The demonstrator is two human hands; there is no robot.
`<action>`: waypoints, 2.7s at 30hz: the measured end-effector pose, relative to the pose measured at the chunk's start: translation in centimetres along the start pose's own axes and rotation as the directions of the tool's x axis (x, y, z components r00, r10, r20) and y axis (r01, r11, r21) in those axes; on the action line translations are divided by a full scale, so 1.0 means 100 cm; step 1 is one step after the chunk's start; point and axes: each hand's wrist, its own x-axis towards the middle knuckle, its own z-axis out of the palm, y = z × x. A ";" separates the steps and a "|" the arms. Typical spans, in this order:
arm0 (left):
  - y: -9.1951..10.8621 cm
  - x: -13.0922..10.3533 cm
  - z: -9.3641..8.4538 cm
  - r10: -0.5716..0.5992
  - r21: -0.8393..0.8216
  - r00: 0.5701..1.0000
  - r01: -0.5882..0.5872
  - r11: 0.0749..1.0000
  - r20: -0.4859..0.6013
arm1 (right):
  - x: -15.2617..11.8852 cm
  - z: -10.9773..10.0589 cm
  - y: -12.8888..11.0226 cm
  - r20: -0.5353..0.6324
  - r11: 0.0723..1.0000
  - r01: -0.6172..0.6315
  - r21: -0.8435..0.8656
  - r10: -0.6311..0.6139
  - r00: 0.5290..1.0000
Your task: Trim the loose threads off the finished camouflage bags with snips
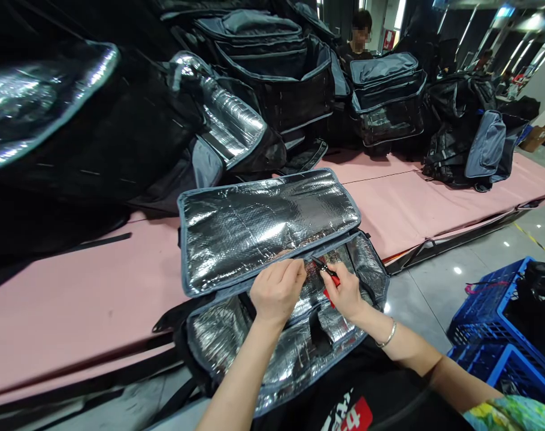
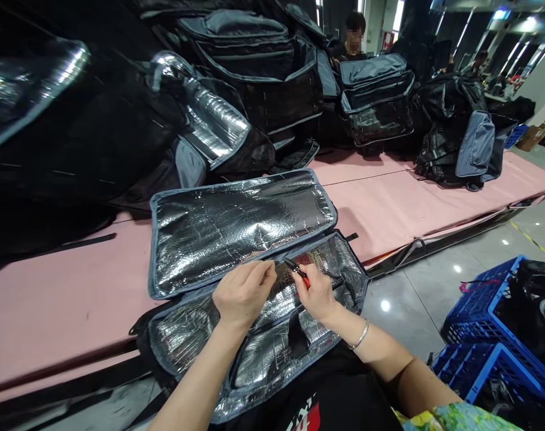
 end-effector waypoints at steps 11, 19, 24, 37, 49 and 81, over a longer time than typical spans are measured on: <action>-0.007 -0.009 -0.012 -0.483 -0.305 0.864 0.503 0.809 0.144 | 0.018 -0.006 -0.018 0.336 0.981 -0.194 0.021 0.176 0.925; -0.005 -0.008 -0.016 -0.451 -0.345 0.884 0.464 0.816 0.122 | 0.028 -0.007 -0.025 0.394 0.987 -0.161 0.019 0.140 0.908; -0.004 -0.013 -0.026 -0.212 -0.494 0.966 0.258 0.830 0.148 | 0.030 -0.021 -0.020 0.329 0.959 -0.226 0.172 0.160 0.931; -0.018 -0.006 -0.006 -0.286 -0.136 0.902 0.344 0.929 0.322 | 0.075 -0.028 0.000 0.446 0.955 0.218 -0.201 -0.109 0.888; -0.045 0.035 -0.001 -0.290 -0.121 0.503 0.636 0.762 0.814 | 0.134 -0.022 -0.021 0.727 0.880 0.264 -0.395 0.123 0.676; -0.052 0.028 -0.002 -0.264 -0.161 0.470 0.686 0.709 0.842 | 0.143 -0.042 -0.017 0.745 0.519 0.848 -0.105 -0.524 0.413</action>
